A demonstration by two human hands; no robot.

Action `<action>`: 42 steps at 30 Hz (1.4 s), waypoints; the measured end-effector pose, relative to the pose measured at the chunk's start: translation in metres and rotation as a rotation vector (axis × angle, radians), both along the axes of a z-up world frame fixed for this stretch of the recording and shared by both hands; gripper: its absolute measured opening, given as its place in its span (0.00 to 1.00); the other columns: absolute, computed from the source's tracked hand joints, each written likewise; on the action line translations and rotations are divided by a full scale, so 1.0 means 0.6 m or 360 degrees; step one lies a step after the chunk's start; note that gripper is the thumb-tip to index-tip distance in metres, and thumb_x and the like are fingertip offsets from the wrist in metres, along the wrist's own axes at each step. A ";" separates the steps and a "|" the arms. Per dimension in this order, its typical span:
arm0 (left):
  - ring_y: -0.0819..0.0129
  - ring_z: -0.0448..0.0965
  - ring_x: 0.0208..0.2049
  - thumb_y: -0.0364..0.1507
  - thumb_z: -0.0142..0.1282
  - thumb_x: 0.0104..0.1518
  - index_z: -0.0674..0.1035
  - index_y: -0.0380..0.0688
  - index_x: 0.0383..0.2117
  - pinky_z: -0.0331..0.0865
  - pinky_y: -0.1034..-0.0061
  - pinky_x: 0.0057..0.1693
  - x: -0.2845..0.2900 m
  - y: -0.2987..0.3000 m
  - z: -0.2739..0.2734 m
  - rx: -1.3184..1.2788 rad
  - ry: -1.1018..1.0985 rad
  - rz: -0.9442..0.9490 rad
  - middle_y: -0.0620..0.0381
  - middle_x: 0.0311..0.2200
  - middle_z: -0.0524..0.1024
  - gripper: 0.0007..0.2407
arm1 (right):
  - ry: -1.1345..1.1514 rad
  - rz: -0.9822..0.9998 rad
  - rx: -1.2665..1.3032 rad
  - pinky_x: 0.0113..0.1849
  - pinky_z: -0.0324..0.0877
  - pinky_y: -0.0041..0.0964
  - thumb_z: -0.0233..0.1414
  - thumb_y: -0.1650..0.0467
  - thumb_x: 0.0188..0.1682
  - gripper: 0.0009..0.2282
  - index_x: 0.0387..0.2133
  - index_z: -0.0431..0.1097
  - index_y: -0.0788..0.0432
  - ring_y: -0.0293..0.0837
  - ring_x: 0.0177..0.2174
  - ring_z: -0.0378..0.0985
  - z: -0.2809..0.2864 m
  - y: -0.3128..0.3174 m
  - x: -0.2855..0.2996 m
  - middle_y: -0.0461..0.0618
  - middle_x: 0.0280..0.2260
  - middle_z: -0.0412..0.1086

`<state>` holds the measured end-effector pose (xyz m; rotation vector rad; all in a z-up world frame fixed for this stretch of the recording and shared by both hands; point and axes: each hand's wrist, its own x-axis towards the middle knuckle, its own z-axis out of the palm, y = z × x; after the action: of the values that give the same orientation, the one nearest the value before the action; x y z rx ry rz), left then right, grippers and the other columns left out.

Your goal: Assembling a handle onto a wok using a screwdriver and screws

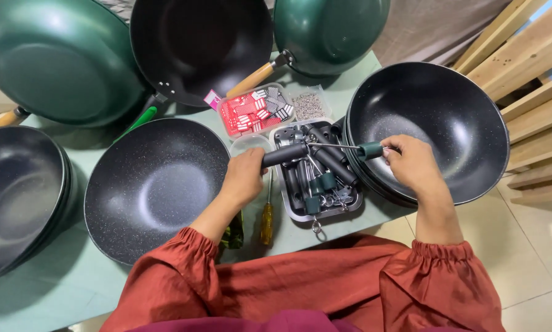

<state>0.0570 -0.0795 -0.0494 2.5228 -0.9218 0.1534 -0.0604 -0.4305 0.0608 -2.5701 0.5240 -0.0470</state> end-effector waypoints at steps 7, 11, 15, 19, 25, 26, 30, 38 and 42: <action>0.45 0.81 0.34 0.32 0.59 0.57 0.72 0.45 0.34 0.74 0.56 0.43 -0.003 0.009 0.028 -0.0109 0.0114 -0.0002 0.52 0.28 0.74 0.08 | 0.0046 -0.0067 -0.0087 0.45 0.72 0.48 0.55 0.71 0.52 0.08 0.42 0.80 0.49 0.53 0.40 0.81 0.003 -0.003 0.007 0.51 0.35 0.78; 0.46 0.82 0.34 0.32 0.59 0.58 0.73 0.45 0.35 0.75 0.57 0.44 -0.004 0.010 0.035 -0.0074 0.0157 -0.0011 0.53 0.28 0.74 0.08 | 0.0099 -0.0041 -0.0114 0.47 0.72 0.51 0.54 0.70 0.53 0.08 0.42 0.79 0.49 0.56 0.44 0.79 0.011 0.014 0.013 0.51 0.38 0.78; 0.48 0.82 0.34 0.32 0.58 0.58 0.73 0.45 0.35 0.75 0.58 0.44 -0.005 0.011 0.040 -0.0050 0.0153 -0.0018 0.54 0.29 0.73 0.08 | 0.0106 0.0087 -0.0215 0.49 0.72 0.54 0.52 0.70 0.53 0.08 0.41 0.79 0.52 0.60 0.46 0.78 0.008 0.024 0.027 0.55 0.39 0.77; 0.47 0.82 0.33 0.32 0.58 0.59 0.73 0.45 0.35 0.75 0.58 0.44 -0.008 0.010 0.043 -0.0058 0.0169 -0.0025 0.54 0.28 0.73 0.07 | 0.0062 0.0201 -0.0305 0.48 0.72 0.55 0.51 0.69 0.54 0.08 0.41 0.78 0.52 0.61 0.44 0.78 0.013 0.058 0.038 0.57 0.37 0.76; 0.44 0.81 0.37 0.31 0.58 0.58 0.73 0.42 0.36 0.75 0.54 0.45 -0.013 0.006 0.039 -0.0029 0.0247 -0.0049 0.51 0.30 0.74 0.08 | -0.0011 0.0219 -0.0122 0.48 0.72 0.53 0.51 0.70 0.53 0.07 0.40 0.77 0.50 0.58 0.45 0.78 0.023 0.113 0.046 0.54 0.37 0.74; 0.43 0.81 0.37 0.31 0.59 0.57 0.73 0.42 0.36 0.74 0.52 0.45 -0.012 0.005 0.031 0.0018 0.0229 -0.0059 0.50 0.31 0.74 0.09 | -0.0019 0.0222 -0.0057 0.48 0.72 0.53 0.51 0.70 0.53 0.07 0.39 0.77 0.50 0.59 0.45 0.78 0.028 0.121 0.046 0.54 0.37 0.75; 0.44 0.81 0.37 0.31 0.60 0.57 0.74 0.42 0.36 0.75 0.52 0.45 -0.013 -0.001 0.028 0.0043 0.0233 -0.0057 0.51 0.31 0.75 0.09 | -0.0057 0.0198 0.0121 0.48 0.72 0.53 0.51 0.70 0.53 0.06 0.39 0.76 0.50 0.58 0.45 0.77 0.028 0.148 0.047 0.53 0.38 0.75; 0.44 0.81 0.38 0.32 0.60 0.56 0.74 0.42 0.35 0.74 0.52 0.46 -0.013 -0.003 0.014 0.0047 0.0183 -0.0070 0.50 0.31 0.74 0.10 | -0.0277 0.0086 0.0962 0.29 0.79 0.34 0.47 0.74 0.55 0.08 0.44 0.72 0.60 0.46 0.25 0.83 -0.029 0.147 0.045 0.56 0.38 0.70; 0.44 0.81 0.37 0.32 0.60 0.56 0.74 0.42 0.35 0.74 0.52 0.46 -0.014 -0.005 0.010 0.0031 0.0157 -0.0080 0.50 0.31 0.74 0.09 | -0.0483 0.0081 0.1560 0.31 0.81 0.33 0.59 0.73 0.48 0.20 0.53 0.63 0.68 0.48 0.32 0.82 -0.038 0.168 0.038 0.61 0.42 0.67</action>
<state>0.0484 -0.0825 -0.0433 2.4981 -0.9504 0.0040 -0.0375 -0.3296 0.0382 -1.5772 0.2587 -0.1245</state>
